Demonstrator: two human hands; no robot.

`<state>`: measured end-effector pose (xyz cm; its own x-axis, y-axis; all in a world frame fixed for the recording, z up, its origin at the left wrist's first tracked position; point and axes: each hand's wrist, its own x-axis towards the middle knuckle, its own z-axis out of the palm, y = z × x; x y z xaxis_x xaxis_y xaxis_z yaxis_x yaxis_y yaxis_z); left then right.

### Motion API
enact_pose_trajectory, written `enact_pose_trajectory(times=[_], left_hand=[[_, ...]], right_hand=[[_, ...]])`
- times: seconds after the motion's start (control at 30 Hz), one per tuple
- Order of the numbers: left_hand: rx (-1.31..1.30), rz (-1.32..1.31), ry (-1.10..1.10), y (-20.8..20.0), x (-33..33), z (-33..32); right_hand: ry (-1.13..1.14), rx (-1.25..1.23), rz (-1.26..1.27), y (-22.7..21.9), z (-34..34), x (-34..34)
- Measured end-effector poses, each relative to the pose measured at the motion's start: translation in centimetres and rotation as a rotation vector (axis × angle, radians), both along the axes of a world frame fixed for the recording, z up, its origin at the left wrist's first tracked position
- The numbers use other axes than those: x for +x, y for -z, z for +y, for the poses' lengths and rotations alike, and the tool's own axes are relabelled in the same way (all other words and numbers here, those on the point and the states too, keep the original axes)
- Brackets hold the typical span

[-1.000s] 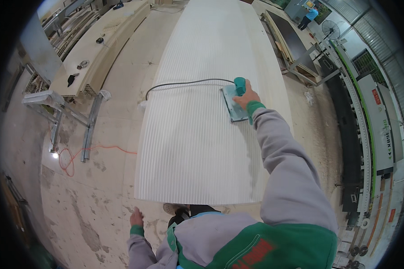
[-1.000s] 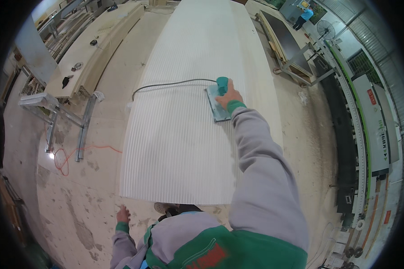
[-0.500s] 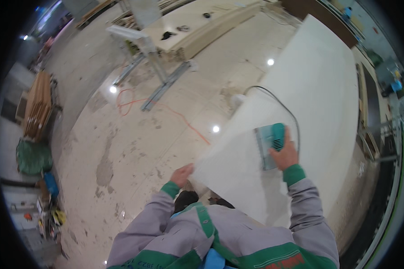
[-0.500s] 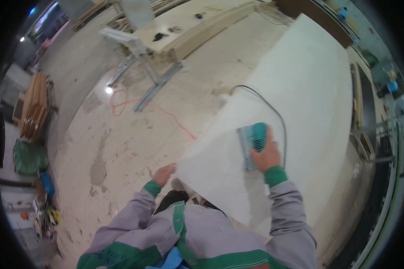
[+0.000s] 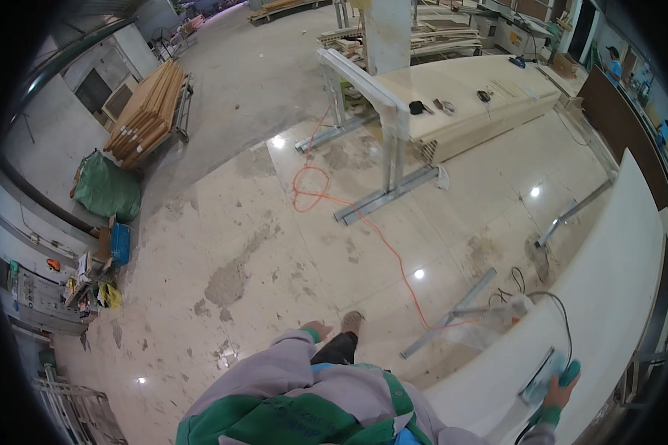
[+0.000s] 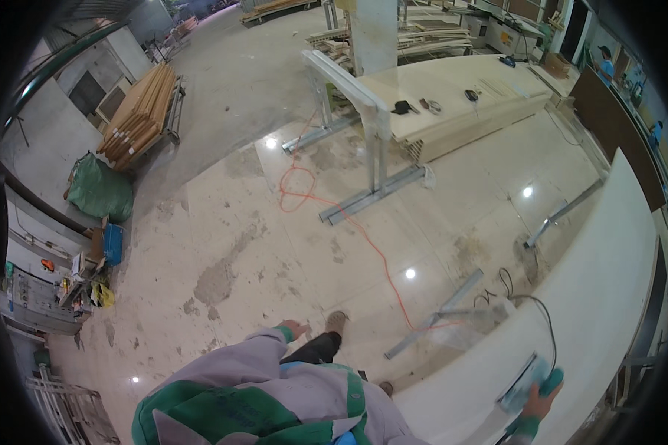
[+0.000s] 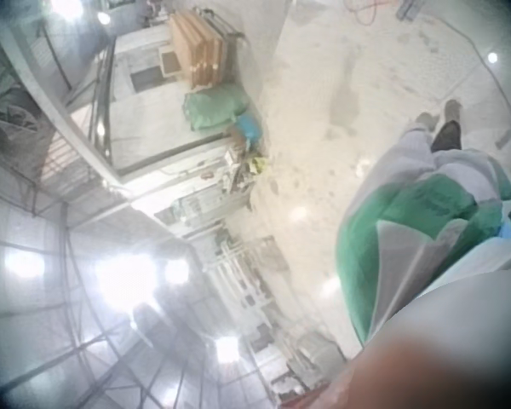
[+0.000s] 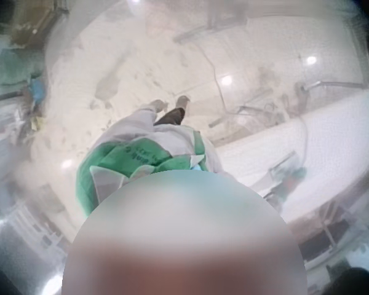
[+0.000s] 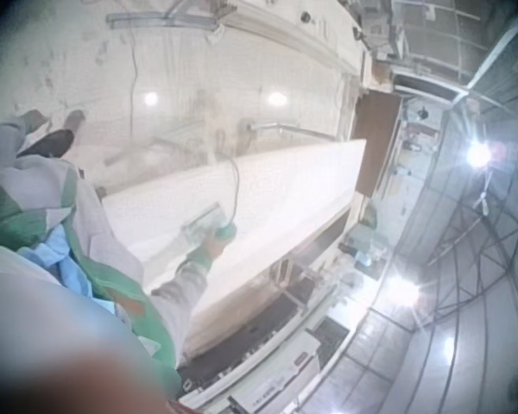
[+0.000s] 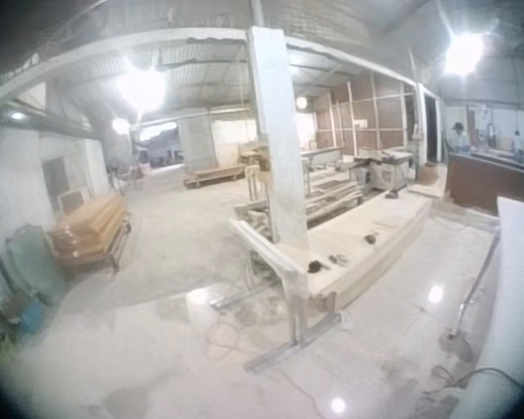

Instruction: The person uses a handheld electric sander to smooth the surface of a large white board. They then move the board with another worker and handle wrapped metal legs and a cloth in a workshop.

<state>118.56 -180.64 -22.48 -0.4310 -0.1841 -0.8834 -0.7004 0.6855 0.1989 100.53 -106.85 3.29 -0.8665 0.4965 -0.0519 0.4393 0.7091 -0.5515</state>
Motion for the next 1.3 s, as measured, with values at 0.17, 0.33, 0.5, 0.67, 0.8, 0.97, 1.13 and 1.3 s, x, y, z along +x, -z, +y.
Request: enact_pose_trajectory(times=[0.17, 0.33, 0.5, 0.67, 0.8, 0.97, 1.13, 1.3], left_hand=[[-0.275, -0.115, -0.051, 0.2, 0.8, -16.1], [-0.338, -0.025, 0.143, 0.8, -15.0, -20.9], [-0.082, 0.378, 0.235, 0.3, -36.5, -11.8], [0.091, 0.536, 0.419, -4.0, -53.3, 0.1], [0.116, 0.496, 0.364, -6.9, -63.9, 3.4], [0.046, 0.558, 0.267, -4.7, -70.8, -1.2], [-0.151, 0.403, 0.689, -0.9, -70.4, -5.6], [-0.173, -0.043, 1.225, -0.2, -70.8, -4.3]], right_hand=[[0.245, -0.039, -0.114, -1.9, -14.1, 7.3], [0.246, -0.134, -0.014, -3.4, -24.6, 10.5], [0.282, -0.233, -0.043, -6.9, -28.5, 5.4], [0.363, -0.56, 0.285, -8.2, -26.5, -6.4], [0.568, -0.431, 0.437, -8.4, -18.7, -17.8], [0.733, -0.203, 0.356, -8.2, -4.5, -25.6], [0.723, 0.147, 0.026, -4.5, 5.9, -31.8], [0.721, 0.146, -0.047, -2.9, 7.5, -40.0]])
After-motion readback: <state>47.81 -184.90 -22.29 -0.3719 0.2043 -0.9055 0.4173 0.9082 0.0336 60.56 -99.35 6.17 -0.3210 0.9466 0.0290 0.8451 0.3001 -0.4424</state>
